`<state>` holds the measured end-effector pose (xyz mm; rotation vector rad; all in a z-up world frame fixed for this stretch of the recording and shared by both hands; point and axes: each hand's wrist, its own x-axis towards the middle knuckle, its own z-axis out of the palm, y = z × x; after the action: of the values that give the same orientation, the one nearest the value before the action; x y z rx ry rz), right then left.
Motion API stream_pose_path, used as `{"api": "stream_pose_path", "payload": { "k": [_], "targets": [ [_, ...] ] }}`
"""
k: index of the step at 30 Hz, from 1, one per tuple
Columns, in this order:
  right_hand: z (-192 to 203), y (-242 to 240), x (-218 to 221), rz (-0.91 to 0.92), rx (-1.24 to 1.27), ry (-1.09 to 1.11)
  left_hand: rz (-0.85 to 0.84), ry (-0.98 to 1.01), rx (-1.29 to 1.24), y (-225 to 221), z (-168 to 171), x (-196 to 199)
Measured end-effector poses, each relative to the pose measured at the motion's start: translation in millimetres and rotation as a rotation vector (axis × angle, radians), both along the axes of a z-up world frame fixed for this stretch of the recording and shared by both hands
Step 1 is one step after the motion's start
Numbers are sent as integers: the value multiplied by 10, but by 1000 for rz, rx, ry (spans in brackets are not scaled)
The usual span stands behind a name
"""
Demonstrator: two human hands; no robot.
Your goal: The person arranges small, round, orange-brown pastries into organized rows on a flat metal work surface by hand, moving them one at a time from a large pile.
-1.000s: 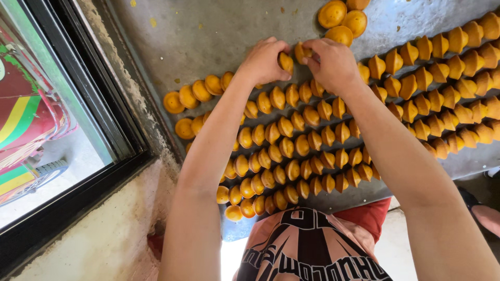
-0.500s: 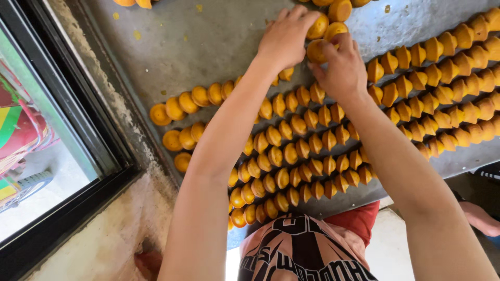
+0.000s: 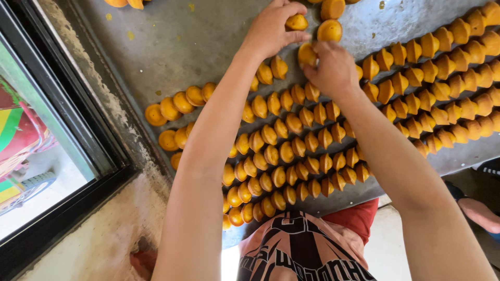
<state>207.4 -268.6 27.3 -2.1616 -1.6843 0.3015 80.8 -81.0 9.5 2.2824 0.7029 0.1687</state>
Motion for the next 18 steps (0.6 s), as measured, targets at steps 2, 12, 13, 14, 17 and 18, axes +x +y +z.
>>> {"api": "stream_pose_path", "payload": {
  "k": [2,12,13,14,17,18],
  "targets": [
    [-36,30,89,-110,42,151,6,-158,-142,-29,26,-97],
    [-5,18,272,-46,51,145,-7,129,-61,-557,-38,-129],
    [2,13,275,-26,46,138,-10,130,-37,-571,-69,-136],
    [2,-1,265,-6,40,132,-13,133,-14,-589,-101,-148],
    [4,-14,205,4,4,198,-21,114,48,-614,-150,-143],
    [11,-20,178,7,6,198,-17,114,50,-614,-142,-150]
  ]
}}
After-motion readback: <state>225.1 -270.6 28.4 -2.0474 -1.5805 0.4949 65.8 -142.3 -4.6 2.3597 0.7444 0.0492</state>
